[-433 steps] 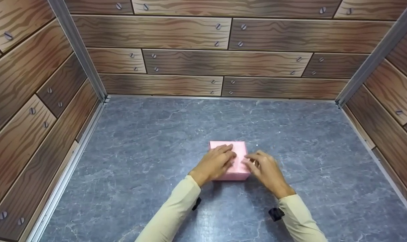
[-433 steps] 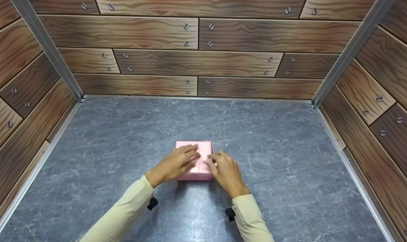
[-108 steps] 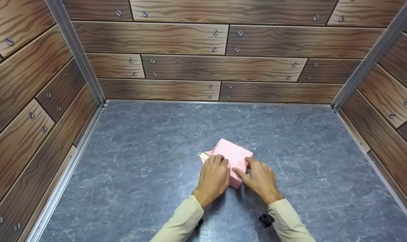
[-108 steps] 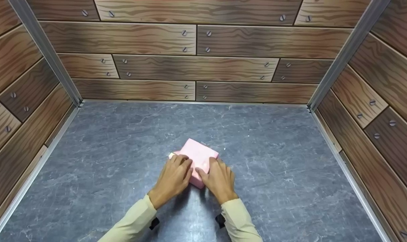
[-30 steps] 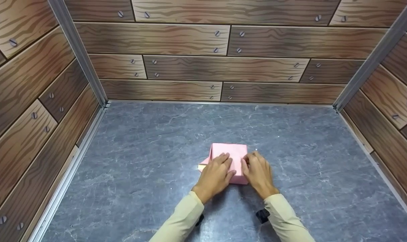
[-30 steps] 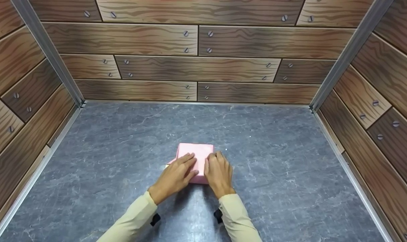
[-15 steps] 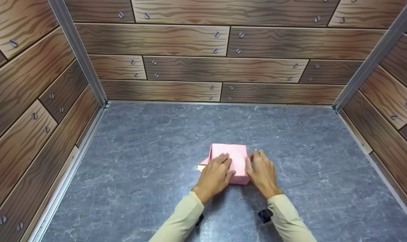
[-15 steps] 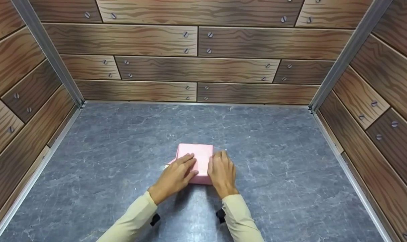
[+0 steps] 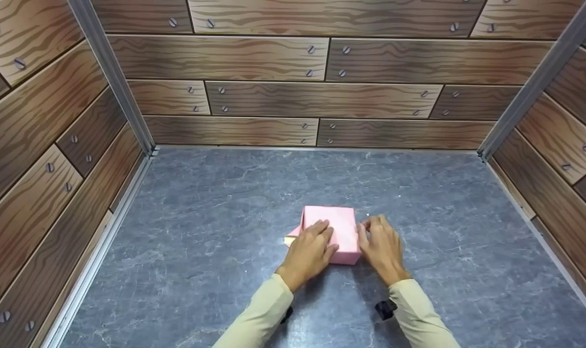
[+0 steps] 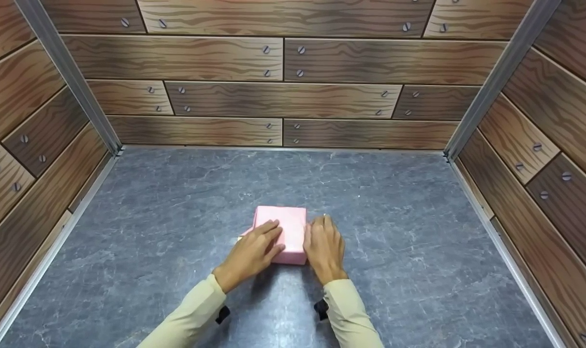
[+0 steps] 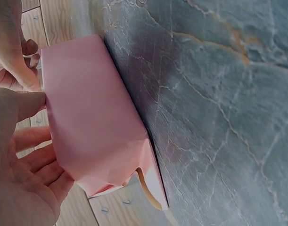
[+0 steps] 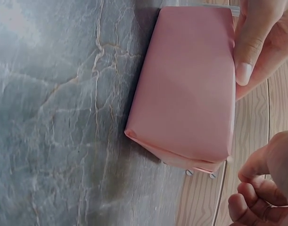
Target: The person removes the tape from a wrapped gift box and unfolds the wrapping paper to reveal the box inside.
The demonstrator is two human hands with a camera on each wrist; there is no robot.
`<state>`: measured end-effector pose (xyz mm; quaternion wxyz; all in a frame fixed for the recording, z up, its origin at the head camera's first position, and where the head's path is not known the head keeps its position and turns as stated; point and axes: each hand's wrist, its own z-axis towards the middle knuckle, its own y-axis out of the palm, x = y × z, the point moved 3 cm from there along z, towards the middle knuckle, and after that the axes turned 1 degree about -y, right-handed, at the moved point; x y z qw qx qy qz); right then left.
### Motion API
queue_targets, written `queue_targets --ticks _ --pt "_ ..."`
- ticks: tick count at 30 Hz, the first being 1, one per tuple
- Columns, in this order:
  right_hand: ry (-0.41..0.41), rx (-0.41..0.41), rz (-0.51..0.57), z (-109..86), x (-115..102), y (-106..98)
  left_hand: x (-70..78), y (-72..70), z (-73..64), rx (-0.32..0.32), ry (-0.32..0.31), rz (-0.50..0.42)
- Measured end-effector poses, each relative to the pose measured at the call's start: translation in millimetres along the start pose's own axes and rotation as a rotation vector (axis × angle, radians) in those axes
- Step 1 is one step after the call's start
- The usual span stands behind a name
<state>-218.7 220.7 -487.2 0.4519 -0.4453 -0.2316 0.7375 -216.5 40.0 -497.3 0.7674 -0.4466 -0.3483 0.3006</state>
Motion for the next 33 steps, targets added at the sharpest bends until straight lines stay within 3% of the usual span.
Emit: queue_targets --ticks 25,33 --pt "-0.003 0.036 -0.015 -0.1 14 -8 -0.9 -1.2 0.1 -0.009 -0.013 -0.024" --pt "0.024 0.045 -0.023 -1.3 21 -14 -0.1 -1.4 0.4 0.018 0.017 -0.001"
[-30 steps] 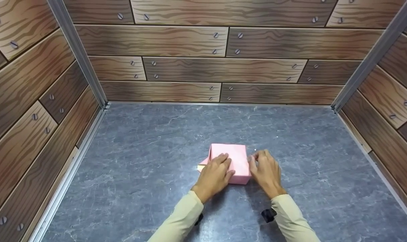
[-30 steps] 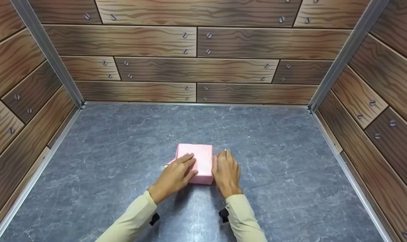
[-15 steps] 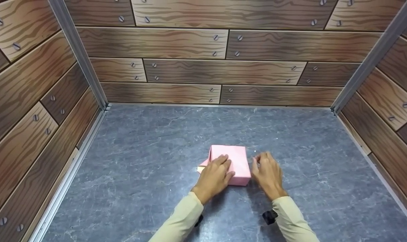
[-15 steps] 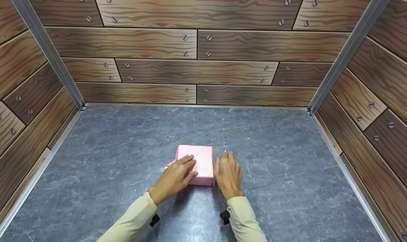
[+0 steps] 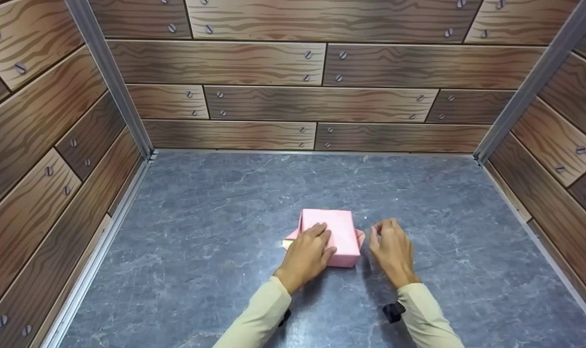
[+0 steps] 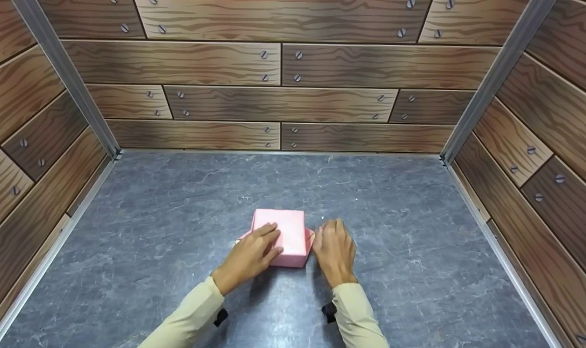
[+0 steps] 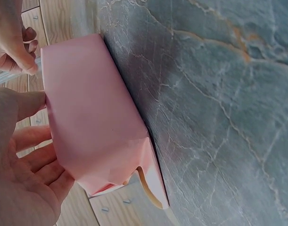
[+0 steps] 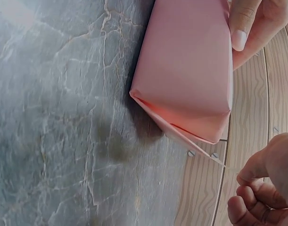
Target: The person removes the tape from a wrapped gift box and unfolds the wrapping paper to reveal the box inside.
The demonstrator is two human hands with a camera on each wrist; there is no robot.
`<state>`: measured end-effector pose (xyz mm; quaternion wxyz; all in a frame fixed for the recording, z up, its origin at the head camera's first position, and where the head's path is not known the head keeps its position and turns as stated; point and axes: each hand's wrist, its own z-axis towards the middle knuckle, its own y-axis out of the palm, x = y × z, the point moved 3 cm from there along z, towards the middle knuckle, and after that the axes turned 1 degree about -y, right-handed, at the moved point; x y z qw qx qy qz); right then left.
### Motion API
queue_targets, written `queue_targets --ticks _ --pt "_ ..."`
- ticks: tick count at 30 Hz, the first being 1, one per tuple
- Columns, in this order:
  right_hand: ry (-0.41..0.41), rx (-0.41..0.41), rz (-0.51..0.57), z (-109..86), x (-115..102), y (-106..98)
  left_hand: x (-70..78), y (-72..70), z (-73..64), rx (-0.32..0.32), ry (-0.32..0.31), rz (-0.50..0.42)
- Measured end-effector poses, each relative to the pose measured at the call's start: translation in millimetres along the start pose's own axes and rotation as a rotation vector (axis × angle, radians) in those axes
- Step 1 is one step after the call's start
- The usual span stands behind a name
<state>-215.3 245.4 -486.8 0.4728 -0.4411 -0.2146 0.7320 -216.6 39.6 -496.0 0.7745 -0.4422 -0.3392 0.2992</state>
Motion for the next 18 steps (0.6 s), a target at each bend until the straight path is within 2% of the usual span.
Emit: queue_targets --ticks 12,18 --pt "0.03 -0.001 -0.004 -1.6 3.5 -1.3 -0.2 1.4 -1.2 -0.023 -0.029 -0.025" --pt "0.025 0.005 -0.001 -3.1 4.8 -1.0 -1.9 5.4 -4.0 0.0 -0.042 -0.048"
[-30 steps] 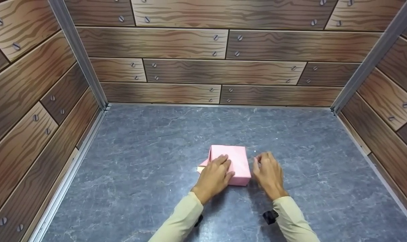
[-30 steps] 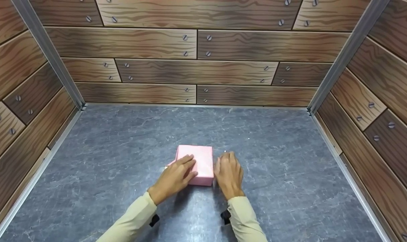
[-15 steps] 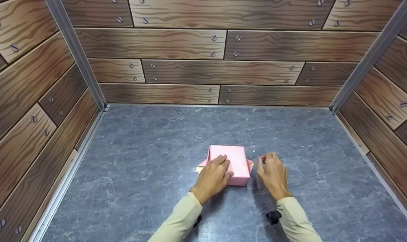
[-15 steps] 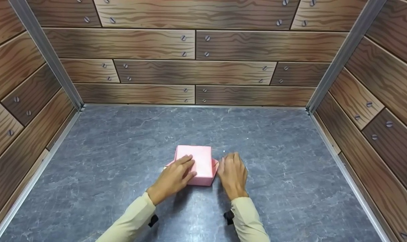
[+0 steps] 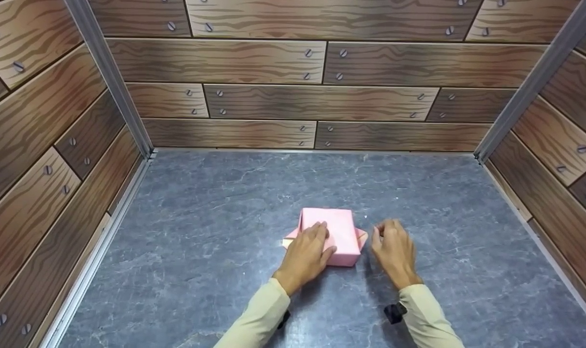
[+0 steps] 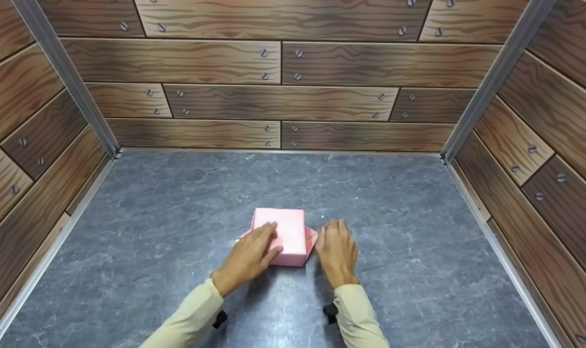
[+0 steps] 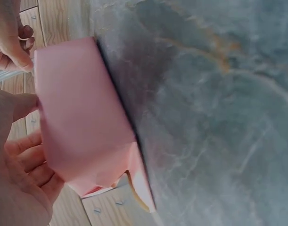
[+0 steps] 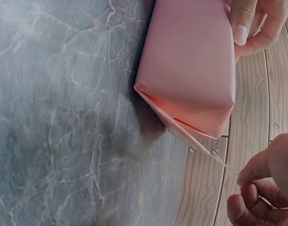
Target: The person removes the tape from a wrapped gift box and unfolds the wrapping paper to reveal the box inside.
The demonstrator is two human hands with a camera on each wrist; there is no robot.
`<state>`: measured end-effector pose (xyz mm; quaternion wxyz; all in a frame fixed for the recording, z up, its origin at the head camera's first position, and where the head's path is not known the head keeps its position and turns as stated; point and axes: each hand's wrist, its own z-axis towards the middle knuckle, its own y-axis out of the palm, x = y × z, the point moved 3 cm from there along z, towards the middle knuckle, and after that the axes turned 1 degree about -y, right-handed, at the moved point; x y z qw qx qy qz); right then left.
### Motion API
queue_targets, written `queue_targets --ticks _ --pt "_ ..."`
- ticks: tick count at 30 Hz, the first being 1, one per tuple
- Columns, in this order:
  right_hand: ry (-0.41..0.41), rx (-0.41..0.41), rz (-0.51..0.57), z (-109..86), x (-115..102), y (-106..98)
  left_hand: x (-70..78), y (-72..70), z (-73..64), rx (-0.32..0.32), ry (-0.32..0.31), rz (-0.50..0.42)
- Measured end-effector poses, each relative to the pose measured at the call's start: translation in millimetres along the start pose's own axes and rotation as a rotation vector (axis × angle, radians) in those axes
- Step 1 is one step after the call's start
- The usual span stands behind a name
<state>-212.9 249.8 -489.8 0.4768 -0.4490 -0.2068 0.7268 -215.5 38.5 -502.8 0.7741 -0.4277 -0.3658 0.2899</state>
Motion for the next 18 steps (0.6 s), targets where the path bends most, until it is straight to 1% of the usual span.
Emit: queue_targets --ticks 3,7,12,16,18 --pt "0.006 -0.015 -0.007 -0.3 1 0 -0.4 0.1 -0.9 0.018 0.014 -0.012" --pt "0.018 -0.035 -0.005 -0.1 1 0 -1.4 -3.1 -2.2 0.013 0.034 0.008" --pt "0.015 -0.042 0.003 3.3 0 -3 -3.3 -9.6 -3.5 -0.023 0.067 0.036" --pt "0.022 -0.045 0.011 5.0 -1 -5 -5.0 -15.8 -5.5 -0.075 0.073 0.023" --pt "0.019 -0.044 0.014 5.9 -2 -5 -7.0 -19.4 -6.8 -0.091 0.066 -0.001"
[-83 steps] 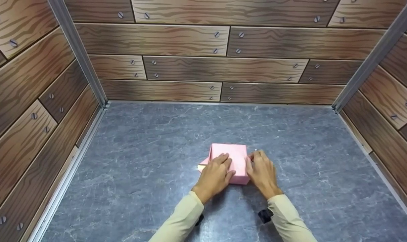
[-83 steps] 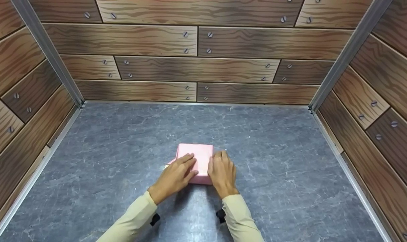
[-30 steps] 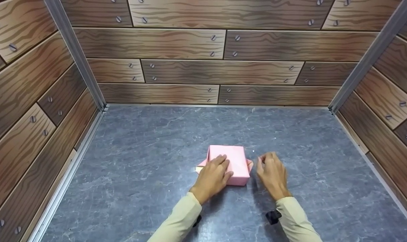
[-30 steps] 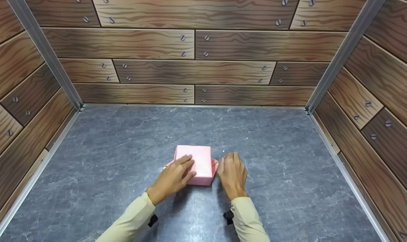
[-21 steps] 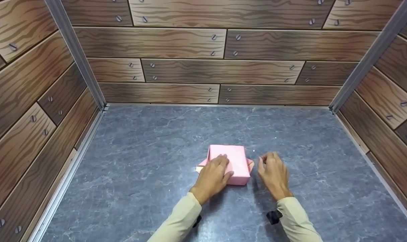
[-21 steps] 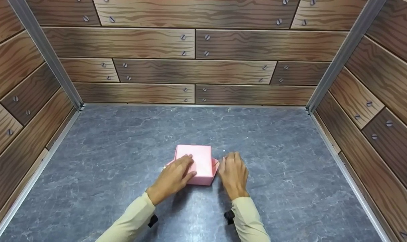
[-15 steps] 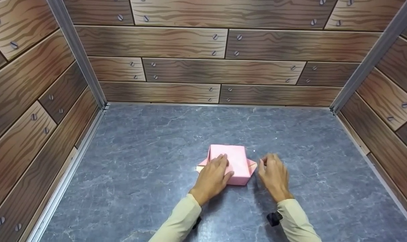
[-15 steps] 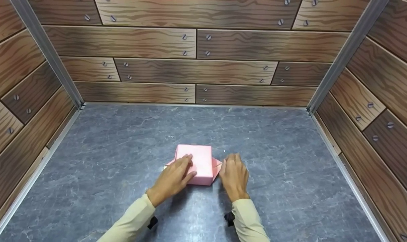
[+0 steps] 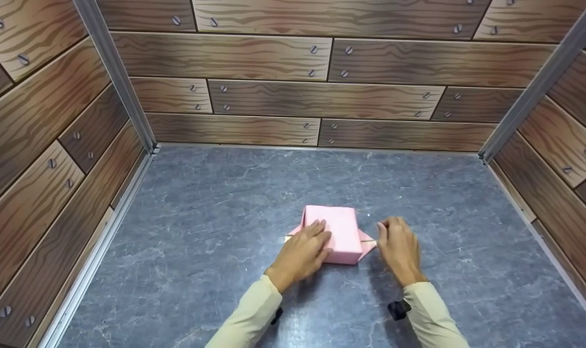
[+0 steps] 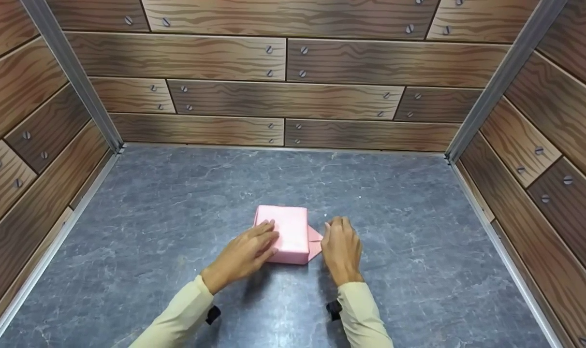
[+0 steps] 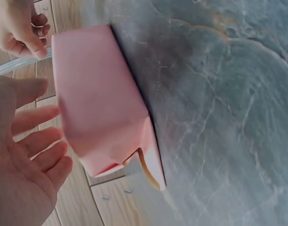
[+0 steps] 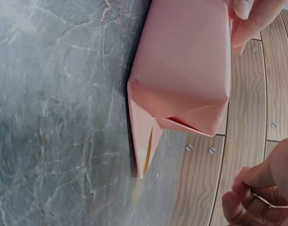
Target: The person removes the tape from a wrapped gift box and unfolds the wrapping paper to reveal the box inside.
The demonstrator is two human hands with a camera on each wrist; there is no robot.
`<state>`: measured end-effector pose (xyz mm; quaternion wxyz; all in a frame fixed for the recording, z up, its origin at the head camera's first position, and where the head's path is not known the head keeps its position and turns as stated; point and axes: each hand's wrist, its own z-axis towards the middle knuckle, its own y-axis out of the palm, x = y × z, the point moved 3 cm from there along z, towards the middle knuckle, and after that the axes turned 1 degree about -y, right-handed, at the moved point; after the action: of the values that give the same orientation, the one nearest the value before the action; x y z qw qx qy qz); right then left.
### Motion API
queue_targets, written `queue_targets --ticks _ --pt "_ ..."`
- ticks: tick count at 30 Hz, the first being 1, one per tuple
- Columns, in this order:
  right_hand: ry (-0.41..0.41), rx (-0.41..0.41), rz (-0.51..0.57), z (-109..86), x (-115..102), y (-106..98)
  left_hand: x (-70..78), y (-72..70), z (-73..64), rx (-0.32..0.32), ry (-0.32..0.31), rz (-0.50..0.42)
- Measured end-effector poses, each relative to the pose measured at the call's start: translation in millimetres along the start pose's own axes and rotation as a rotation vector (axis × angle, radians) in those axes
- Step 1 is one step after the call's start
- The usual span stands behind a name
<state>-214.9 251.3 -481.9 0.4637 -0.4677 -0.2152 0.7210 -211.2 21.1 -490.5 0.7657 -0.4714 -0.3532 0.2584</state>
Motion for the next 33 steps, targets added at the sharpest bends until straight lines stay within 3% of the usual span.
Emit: queue_targets --ticks 7,9,12,15,19,26,33 --pt "-0.143 -0.033 0.063 5.6 -5 -3 -16.7 -15.4 -2.2 0.028 -0.041 -0.142" --pt "-0.193 -0.106 0.099 6.7 -6 -2 -23.1 -18.6 -3.1 0.02 -0.064 -0.178" --pt "-0.236 -0.277 0.154 6.7 -5 2 -32.0 -19.6 -5.4 -0.011 -0.1 -0.216" --pt "-0.244 -0.444 0.179 4.3 -1 6 -39.8 -16.7 -9.2 -0.053 -0.135 -0.251" --pt "-0.225 -0.577 0.188 0.7 5 11 -49.1 -10.3 -14.2 -0.099 -0.174 -0.321" --pt "-0.196 -0.662 0.247 -4.8 16 25 -58.3 -1.6 -17.7 -0.15 -0.198 -0.369" --pt "-0.216 -0.649 0.299 -7.5 22 33 -61.8 4.3 -16.8 -0.153 -0.185 -0.359"
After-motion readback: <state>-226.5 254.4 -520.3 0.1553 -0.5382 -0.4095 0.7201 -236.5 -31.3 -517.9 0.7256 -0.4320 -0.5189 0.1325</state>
